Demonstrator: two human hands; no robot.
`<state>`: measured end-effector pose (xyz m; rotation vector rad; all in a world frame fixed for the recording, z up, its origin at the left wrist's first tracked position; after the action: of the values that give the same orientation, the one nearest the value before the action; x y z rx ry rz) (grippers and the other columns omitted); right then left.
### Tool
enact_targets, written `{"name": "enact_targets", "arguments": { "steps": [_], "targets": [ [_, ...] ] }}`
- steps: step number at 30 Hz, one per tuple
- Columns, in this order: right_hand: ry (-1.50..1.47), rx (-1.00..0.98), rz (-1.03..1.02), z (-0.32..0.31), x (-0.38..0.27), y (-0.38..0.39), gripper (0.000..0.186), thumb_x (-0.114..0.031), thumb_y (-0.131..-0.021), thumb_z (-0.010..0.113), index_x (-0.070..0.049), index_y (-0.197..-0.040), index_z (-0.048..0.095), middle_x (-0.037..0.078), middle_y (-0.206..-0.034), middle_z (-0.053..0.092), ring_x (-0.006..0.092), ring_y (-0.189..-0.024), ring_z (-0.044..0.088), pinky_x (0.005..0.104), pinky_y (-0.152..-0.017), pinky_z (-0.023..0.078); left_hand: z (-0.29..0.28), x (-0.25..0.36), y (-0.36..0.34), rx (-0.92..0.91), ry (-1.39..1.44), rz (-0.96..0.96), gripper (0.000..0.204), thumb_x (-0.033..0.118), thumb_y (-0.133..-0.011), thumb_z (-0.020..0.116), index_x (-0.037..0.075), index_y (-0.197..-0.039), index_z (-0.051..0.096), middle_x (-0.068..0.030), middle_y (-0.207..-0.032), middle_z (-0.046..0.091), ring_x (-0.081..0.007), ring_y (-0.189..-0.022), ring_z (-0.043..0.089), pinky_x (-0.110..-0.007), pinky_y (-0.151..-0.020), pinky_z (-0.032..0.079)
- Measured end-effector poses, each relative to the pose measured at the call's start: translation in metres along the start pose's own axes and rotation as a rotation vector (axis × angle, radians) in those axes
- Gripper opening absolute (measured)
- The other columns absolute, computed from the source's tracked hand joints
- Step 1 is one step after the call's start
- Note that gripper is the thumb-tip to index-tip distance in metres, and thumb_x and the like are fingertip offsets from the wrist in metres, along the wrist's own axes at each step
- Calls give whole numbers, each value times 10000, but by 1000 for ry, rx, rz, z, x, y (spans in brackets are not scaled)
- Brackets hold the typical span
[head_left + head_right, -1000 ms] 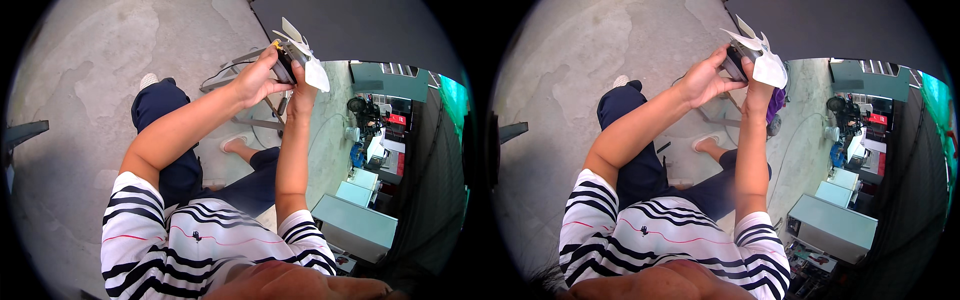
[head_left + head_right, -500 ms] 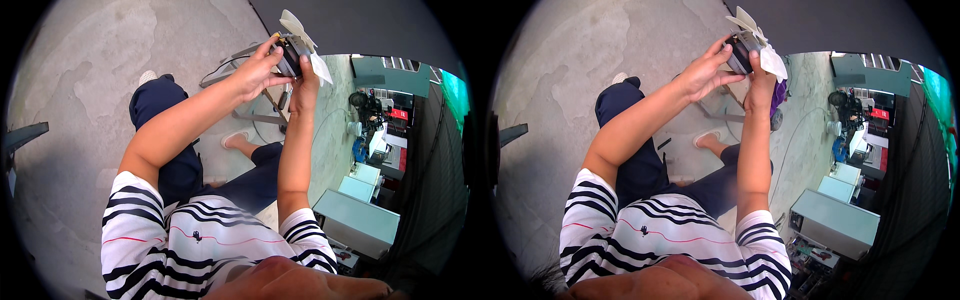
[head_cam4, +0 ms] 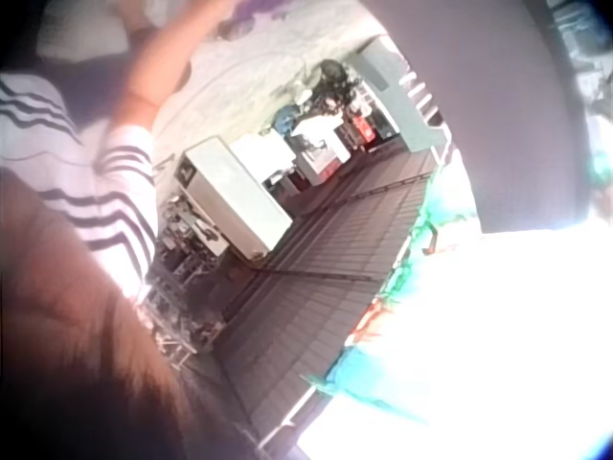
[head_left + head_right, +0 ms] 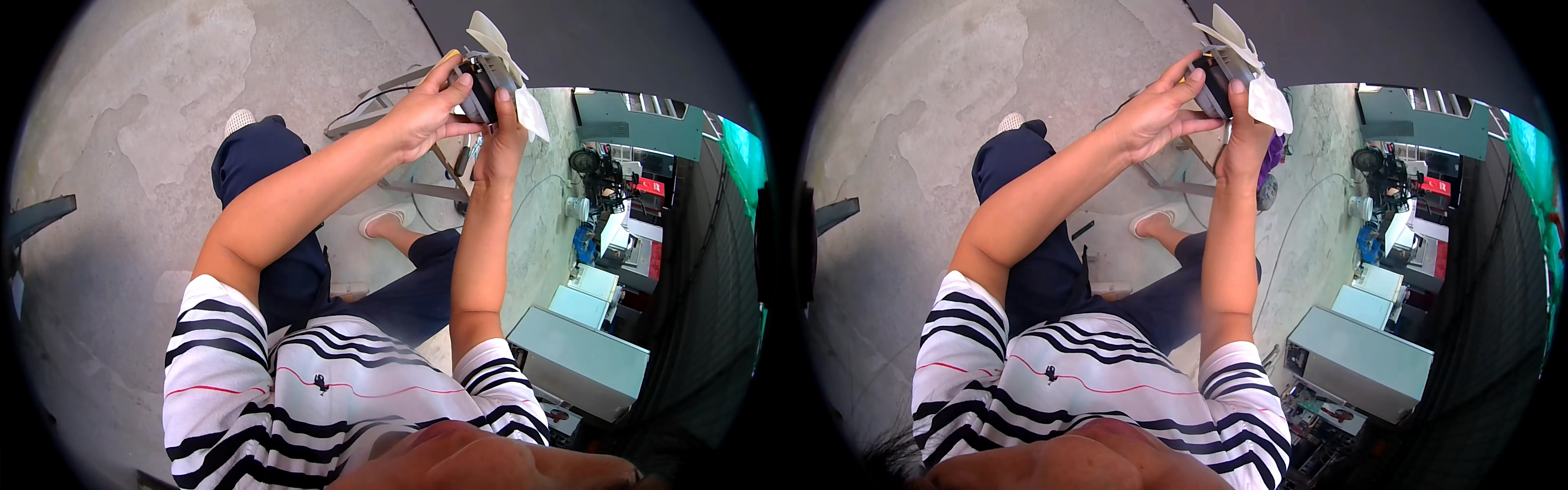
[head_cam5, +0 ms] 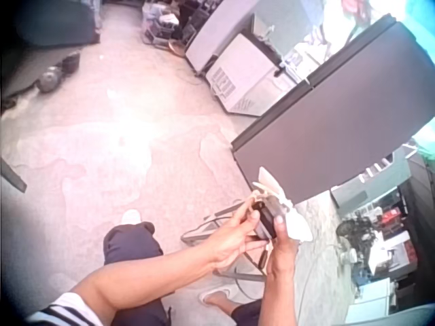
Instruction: The person disassembles a fan motor assembly using a wrench and a screwdriver, separates the motor components, and then reattaches fan blades to a motor shaft by tightening nuts.
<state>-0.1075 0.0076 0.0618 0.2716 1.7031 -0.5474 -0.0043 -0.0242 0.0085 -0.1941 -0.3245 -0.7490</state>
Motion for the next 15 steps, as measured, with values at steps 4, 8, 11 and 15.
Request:
{"name": "enact_targets", "arguments": {
  "steps": [4,8,11,15],
  "targets": [
    [34,5,-8,-2,0,-1,551,-354,-834,726,-34,-1256,573,74,-1180,631,183,-1112,572,363,-944,405,-1,0,-2,11,-16,2,705,372,-1008,495,134,-1545,105,-141,-1481,319,-394,-1269,485,-455,-1064,457],
    [64,19,11,-8,1,-3,553,-358,-835,724,-32,-1256,576,69,-1175,634,177,-1098,575,348,-916,401,0,1,0,10,-19,2,697,367,-1008,497,134,-1544,116,-139,-1482,317,-391,-1266,489,-452,-1058,463],
    [63,47,50,-10,3,-2,550,-359,-839,721,-28,-1254,577,74,-1179,637,180,-1093,581,342,-912,404,1,3,1,12,-19,5,689,361,-1006,505,134,-1541,135,-138,-1482,318,-390,-1261,493,-451,-1052,469],
    [-24,61,131,-21,11,-4,560,-330,-801,766,-55,-1252,579,43,-1192,623,163,-1120,543,378,-942,342,1,-2,-2,-9,1,7,688,355,-1000,520,130,-1537,155,-134,-1469,337,-386,-1252,502,-448,-1043,478]
  ]
}}
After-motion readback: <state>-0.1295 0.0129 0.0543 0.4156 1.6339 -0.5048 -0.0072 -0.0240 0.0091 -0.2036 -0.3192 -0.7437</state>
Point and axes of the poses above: each hand's wrist, its own y-axis away from the middle knuckle, its own z-axis out of the palm, x = y × z, the point moved 7 cm from there along -y, towards the middle knuckle
